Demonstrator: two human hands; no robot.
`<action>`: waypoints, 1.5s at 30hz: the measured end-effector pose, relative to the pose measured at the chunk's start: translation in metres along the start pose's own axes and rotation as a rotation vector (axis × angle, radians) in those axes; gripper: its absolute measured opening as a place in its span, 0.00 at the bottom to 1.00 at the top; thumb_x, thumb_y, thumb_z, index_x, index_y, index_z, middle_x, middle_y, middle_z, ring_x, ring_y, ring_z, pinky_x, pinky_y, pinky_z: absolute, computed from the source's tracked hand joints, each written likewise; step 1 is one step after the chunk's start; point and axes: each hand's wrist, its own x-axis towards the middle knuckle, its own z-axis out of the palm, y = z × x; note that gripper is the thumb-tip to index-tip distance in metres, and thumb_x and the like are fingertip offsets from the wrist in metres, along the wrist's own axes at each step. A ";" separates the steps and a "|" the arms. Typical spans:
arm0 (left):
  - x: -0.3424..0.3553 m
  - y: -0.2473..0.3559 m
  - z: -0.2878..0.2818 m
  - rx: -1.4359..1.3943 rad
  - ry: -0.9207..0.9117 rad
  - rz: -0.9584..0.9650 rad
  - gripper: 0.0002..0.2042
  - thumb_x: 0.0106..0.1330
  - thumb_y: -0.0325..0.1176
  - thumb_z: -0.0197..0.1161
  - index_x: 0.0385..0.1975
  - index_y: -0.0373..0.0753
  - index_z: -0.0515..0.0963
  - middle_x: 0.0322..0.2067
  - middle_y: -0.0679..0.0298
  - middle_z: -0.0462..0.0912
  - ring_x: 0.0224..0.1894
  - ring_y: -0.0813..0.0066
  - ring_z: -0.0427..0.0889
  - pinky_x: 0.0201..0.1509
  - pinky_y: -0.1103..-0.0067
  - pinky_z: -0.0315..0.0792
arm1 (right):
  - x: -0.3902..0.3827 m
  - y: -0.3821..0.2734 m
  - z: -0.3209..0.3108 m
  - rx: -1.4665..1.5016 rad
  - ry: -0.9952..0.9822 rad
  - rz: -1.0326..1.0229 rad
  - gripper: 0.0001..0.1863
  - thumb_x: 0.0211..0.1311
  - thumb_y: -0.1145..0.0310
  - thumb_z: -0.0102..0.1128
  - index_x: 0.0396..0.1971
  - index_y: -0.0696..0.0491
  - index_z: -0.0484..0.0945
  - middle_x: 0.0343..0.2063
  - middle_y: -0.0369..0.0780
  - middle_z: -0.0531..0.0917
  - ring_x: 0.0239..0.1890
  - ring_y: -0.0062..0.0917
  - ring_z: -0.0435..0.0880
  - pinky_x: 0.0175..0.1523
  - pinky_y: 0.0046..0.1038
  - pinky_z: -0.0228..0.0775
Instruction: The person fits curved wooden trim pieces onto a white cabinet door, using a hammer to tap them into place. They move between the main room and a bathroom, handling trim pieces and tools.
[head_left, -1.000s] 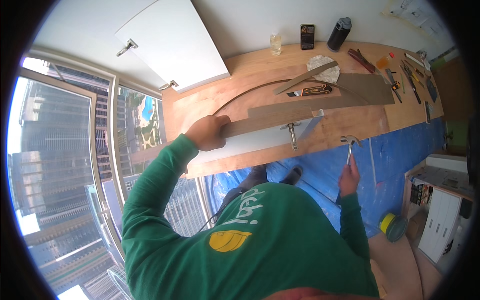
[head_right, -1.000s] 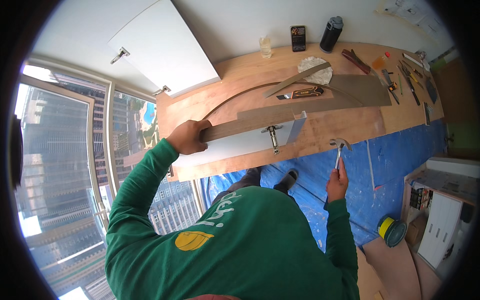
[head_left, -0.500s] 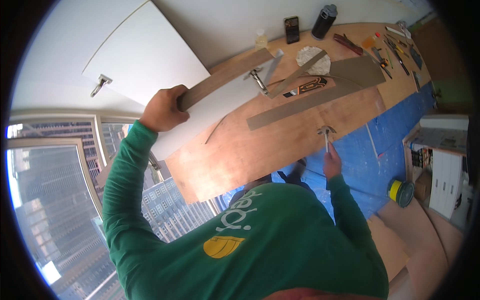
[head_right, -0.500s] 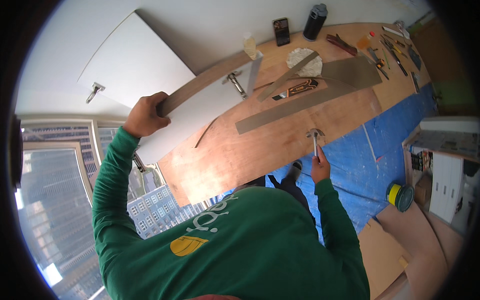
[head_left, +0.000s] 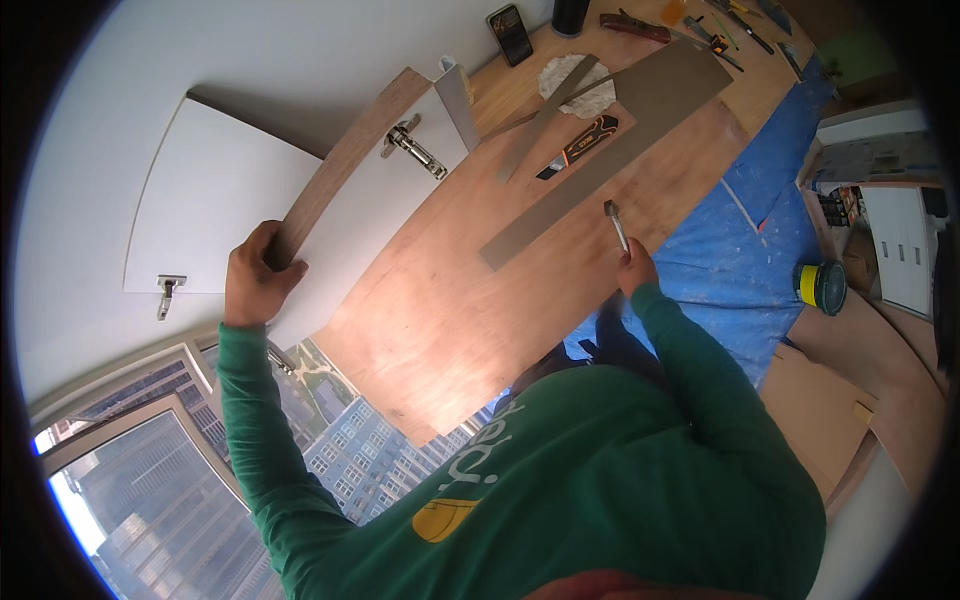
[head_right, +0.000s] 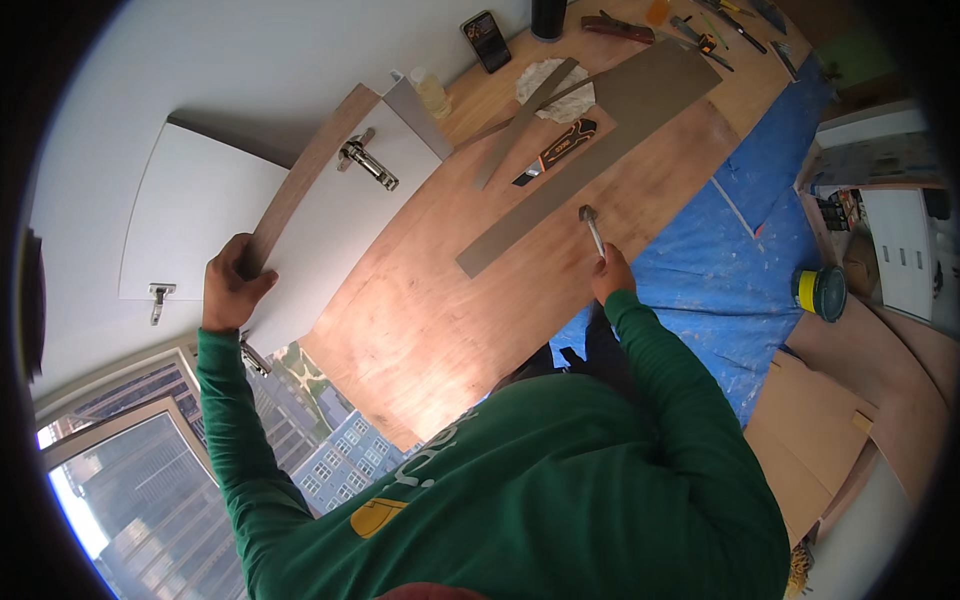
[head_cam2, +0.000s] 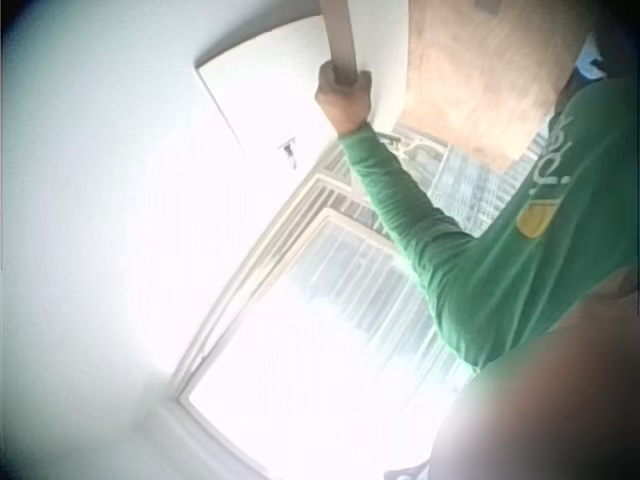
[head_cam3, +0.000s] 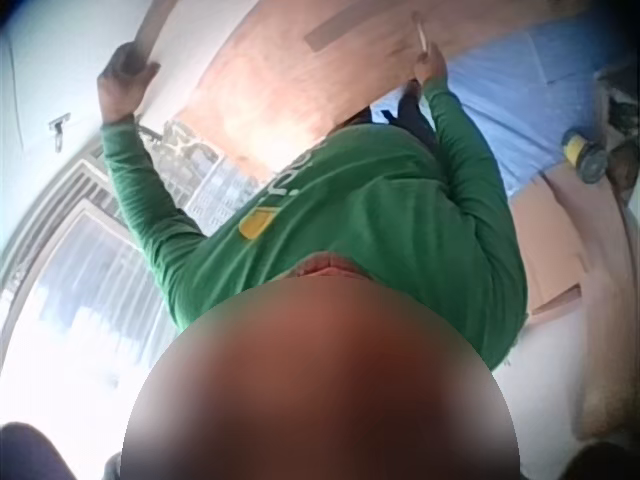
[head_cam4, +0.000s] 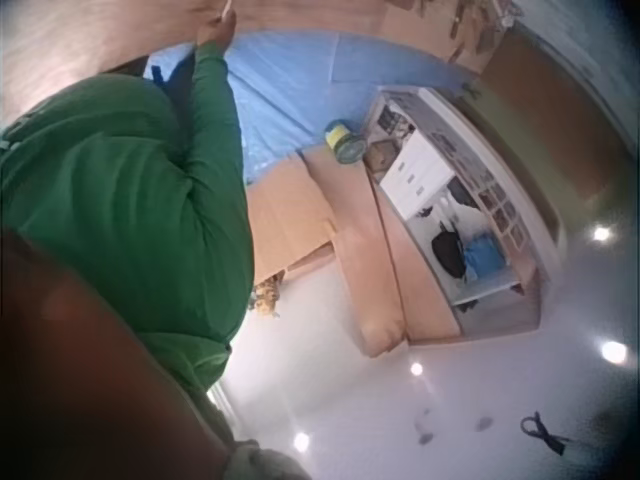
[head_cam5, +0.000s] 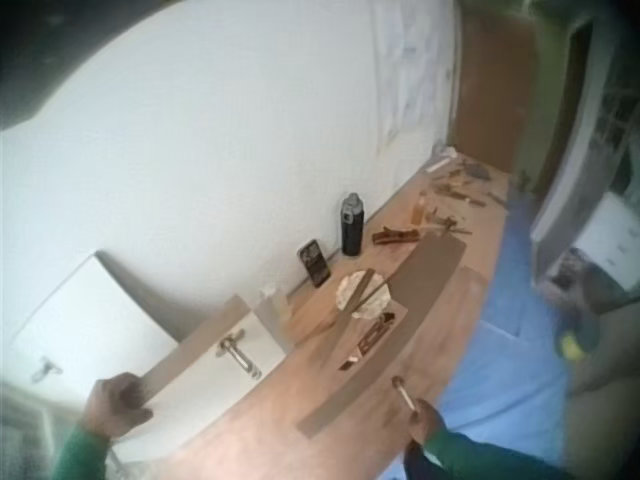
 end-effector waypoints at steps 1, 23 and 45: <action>-0.003 0.005 -0.004 0.010 0.018 0.014 0.23 0.49 0.27 0.72 0.47 0.31 0.77 0.28 0.54 0.80 0.28 0.67 0.80 0.38 0.74 0.76 | -0.001 -0.001 0.004 -0.005 -0.003 -0.009 0.19 0.67 0.73 0.53 0.57 0.56 0.73 0.49 0.56 0.81 0.50 0.53 0.81 0.55 0.43 0.74; 0.019 -0.075 0.032 -0.082 -0.204 -0.119 0.26 0.50 0.29 0.75 0.51 0.33 0.77 0.33 0.55 0.83 0.35 0.66 0.82 0.46 0.73 0.76 | 0.008 -0.004 0.044 -0.188 -0.109 -0.026 0.20 0.61 0.75 0.59 0.54 0.56 0.72 0.47 0.55 0.79 0.50 0.54 0.78 0.55 0.49 0.71; 0.031 -0.116 0.100 0.444 0.391 0.010 0.31 0.62 0.44 0.68 0.67 0.46 0.73 0.55 0.59 0.74 0.58 0.57 0.71 0.64 0.60 0.63 | -0.008 0.090 -0.033 -0.323 0.021 0.086 0.26 0.57 0.70 0.66 0.58 0.52 0.75 0.51 0.53 0.76 0.55 0.53 0.75 0.60 0.49 0.70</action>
